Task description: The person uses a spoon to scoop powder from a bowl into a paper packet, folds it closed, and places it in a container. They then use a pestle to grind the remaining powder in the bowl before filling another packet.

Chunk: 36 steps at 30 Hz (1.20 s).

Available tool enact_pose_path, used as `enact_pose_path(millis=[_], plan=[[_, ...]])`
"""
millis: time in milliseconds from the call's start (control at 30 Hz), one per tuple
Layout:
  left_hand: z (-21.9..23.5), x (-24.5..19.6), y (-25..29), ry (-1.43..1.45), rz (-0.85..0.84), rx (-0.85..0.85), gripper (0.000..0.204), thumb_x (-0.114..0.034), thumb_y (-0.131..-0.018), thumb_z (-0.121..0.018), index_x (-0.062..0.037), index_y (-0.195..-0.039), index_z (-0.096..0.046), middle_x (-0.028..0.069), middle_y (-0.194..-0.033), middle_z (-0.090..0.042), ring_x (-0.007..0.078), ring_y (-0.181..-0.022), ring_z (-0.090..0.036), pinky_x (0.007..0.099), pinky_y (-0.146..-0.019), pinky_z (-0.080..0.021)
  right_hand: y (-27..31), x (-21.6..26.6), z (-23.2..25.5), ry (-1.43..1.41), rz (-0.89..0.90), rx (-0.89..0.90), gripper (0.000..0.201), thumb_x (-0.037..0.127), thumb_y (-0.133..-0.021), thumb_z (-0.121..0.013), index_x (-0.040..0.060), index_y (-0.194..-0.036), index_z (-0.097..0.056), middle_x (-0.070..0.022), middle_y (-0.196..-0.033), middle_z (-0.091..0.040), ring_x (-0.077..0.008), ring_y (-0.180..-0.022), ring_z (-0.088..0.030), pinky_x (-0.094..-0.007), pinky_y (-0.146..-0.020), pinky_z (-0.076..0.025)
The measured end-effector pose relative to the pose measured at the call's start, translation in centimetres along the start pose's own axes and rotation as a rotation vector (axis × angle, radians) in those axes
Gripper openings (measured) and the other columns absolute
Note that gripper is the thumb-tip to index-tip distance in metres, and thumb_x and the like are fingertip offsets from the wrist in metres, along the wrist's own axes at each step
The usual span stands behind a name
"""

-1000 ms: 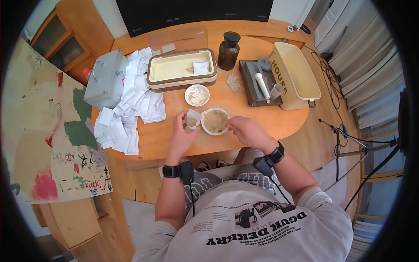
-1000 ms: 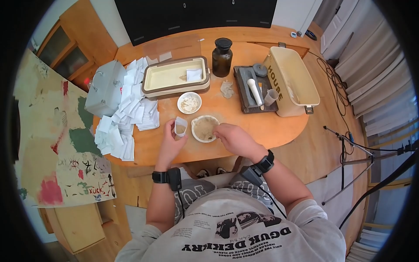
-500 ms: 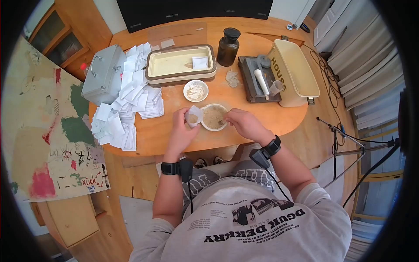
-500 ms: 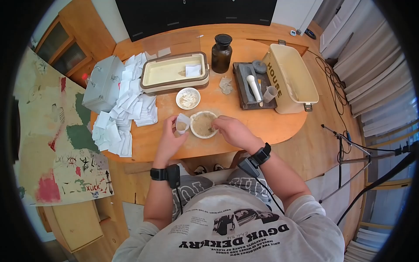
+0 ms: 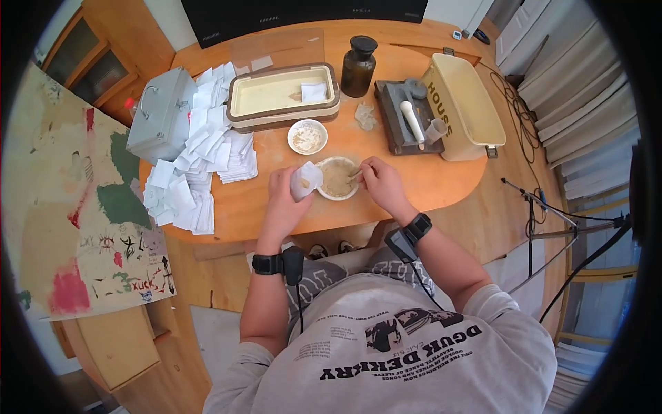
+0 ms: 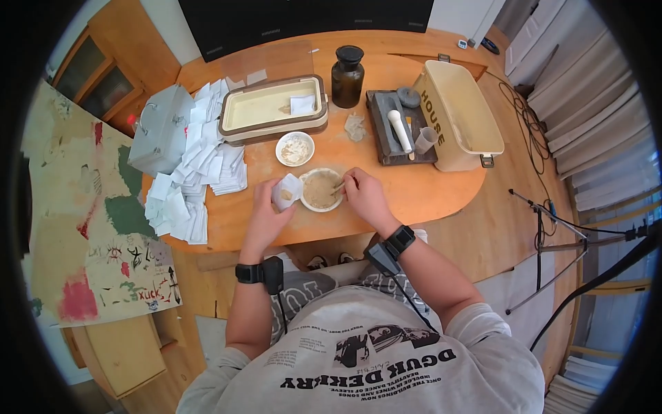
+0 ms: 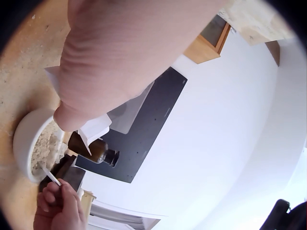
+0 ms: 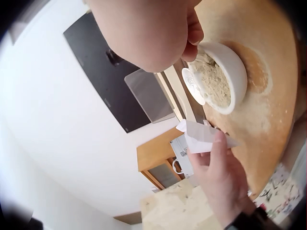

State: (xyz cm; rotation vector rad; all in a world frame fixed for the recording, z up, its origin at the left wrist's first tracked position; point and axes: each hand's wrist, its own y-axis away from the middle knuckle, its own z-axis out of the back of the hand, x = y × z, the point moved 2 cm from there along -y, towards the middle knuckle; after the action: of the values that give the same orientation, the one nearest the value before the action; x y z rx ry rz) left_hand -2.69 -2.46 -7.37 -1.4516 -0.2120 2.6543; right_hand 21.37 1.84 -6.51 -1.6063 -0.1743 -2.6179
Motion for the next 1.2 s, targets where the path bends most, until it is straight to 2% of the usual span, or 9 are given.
enact_pose_path(millis=[67,367,600,700,767,867,1033,1100,1200], plan=[[-0.1,0.0,0.0,-0.014,-0.004,0.009,0.061,-0.007,-0.079,-0.076,-0.0046,-0.134,-0.049,0.0166,-0.125,-0.05,0.034,-0.119,-0.051,0.039,-0.101,-0.045,0.1,-1.1,-0.6,-0.164,-0.088,-0.014,0.02,0.014,-0.102,-0.052,-0.0025,-0.099,-0.063,-0.0098,-0.079,-0.069,-0.0123,-0.067,-0.064,-0.0278,-0.062,-0.051],[-0.6,-0.5,-0.6,-0.088,-0.019,0.016,0.06,-0.008,-0.078,-0.076,-0.0053,-0.133,-0.051,0.0182,-0.123,-0.05,0.0389,-0.12,-0.05,0.0429,-0.104,-0.043,-0.3,-2.1,0.6,-0.548,-0.186,-0.055,0.018,0.013,-0.104,-0.051,0.0007,-0.1,-0.063,-0.0045,-0.08,-0.066,-0.0093,-0.064,-0.057,-0.0249,-0.059,-0.047],[-1.6,-0.6,-1.1,-0.136,0.003,0.016,0.057,-0.008,-0.078,-0.075,-0.0052,-0.13,-0.053,0.0185,-0.12,-0.05,0.0406,-0.118,-0.049,0.0458,-0.103,-0.041,-1.0,0.6,2.6,-0.628,-0.118,-0.1,0.016,0.015,-0.104,-0.052,0.0025,-0.099,-0.062,-0.0038,-0.079,-0.065,-0.0079,-0.061,-0.053,-0.0234,-0.054,-0.043],[-2.0,-1.2,-1.3,-0.145,-0.012,0.027,0.056,-0.008,-0.078,-0.075,-0.0055,-0.13,-0.053,0.0187,-0.119,-0.05,0.0412,-0.118,-0.048,0.0464,-0.103,-0.041,-0.7,2.3,1.9,-0.573,-0.098,-0.101,0.017,0.015,-0.104,-0.052,0.001,-0.099,-0.062,-0.0061,-0.079,-0.066,-0.0099,-0.064,-0.058,-0.0266,-0.056,-0.046],[-2.4,-1.4,-1.4,-0.122,-0.019,0.041,0.056,-0.008,-0.078,-0.075,-0.0056,-0.129,-0.054,0.0187,-0.119,-0.05,0.0413,-0.118,-0.048,0.0464,-0.103,-0.041,0.4,3.6,0.5,-0.173,0.169,-0.017,0.015,0.012,-0.102,-0.054,-0.0007,-0.1,-0.063,-0.0111,-0.079,-0.067,-0.0181,-0.068,-0.065,-0.0321,-0.061,-0.051],[-2.5,-1.2,-1.4,-0.105,-0.02,0.038,0.056,-0.008,-0.077,-0.076,-0.0047,-0.128,-0.053,0.0192,-0.121,-0.05,0.0413,-0.118,-0.048,0.0461,-0.103,-0.042,1.9,5.3,0.4,-0.025,0.398,-0.083,0.013,0.009,-0.099,-0.057,-0.0017,-0.101,-0.063,-0.0154,-0.081,-0.067,-0.0273,-0.074,-0.068,-0.036,-0.067,-0.054],[-2.4,1.5,-1.2,-0.071,-0.007,-0.04,0.059,-0.004,-0.08,-0.075,-0.0028,-0.133,-0.047,0.0159,-0.124,-0.053,0.034,-0.119,-0.053,0.0424,-0.103,-0.044,1.9,6.2,2.4,0.082,0.423,-0.194,0.01,0.007,-0.097,-0.058,-0.0015,-0.1,-0.063,-0.0192,-0.083,-0.066,-0.0367,-0.076,-0.066,-0.04,-0.068,-0.053],[-2.7,3.3,-1.3,0.436,0.13,-0.057,0.062,0.001,-0.083,-0.072,-0.0038,-0.136,-0.042,0.0137,-0.128,-0.052,0.0274,-0.119,-0.056,0.0419,-0.1,-0.048,1.3,5.1,2.7,0.144,0.425,-0.209,0.01,0.007,-0.097,-0.058,-0.0016,-0.1,-0.062,-0.0202,-0.084,-0.066,-0.0383,-0.077,-0.066,-0.0413,-0.069,-0.053],[-1.5,2.2,-0.9,0.814,0.28,-0.022,0.06,0.004,-0.086,-0.071,-0.0032,-0.137,-0.04,0.0087,-0.13,-0.051,0.0201,-0.119,-0.055,0.0374,-0.099,-0.049,0.4,2.9,2.1,0.214,0.443,-0.174,0.01,0.007,-0.096,-0.058,-0.0012,-0.1,-0.062,-0.0216,-0.085,-0.066,-0.0414,-0.079,-0.064,-0.0434,-0.07,-0.053]])
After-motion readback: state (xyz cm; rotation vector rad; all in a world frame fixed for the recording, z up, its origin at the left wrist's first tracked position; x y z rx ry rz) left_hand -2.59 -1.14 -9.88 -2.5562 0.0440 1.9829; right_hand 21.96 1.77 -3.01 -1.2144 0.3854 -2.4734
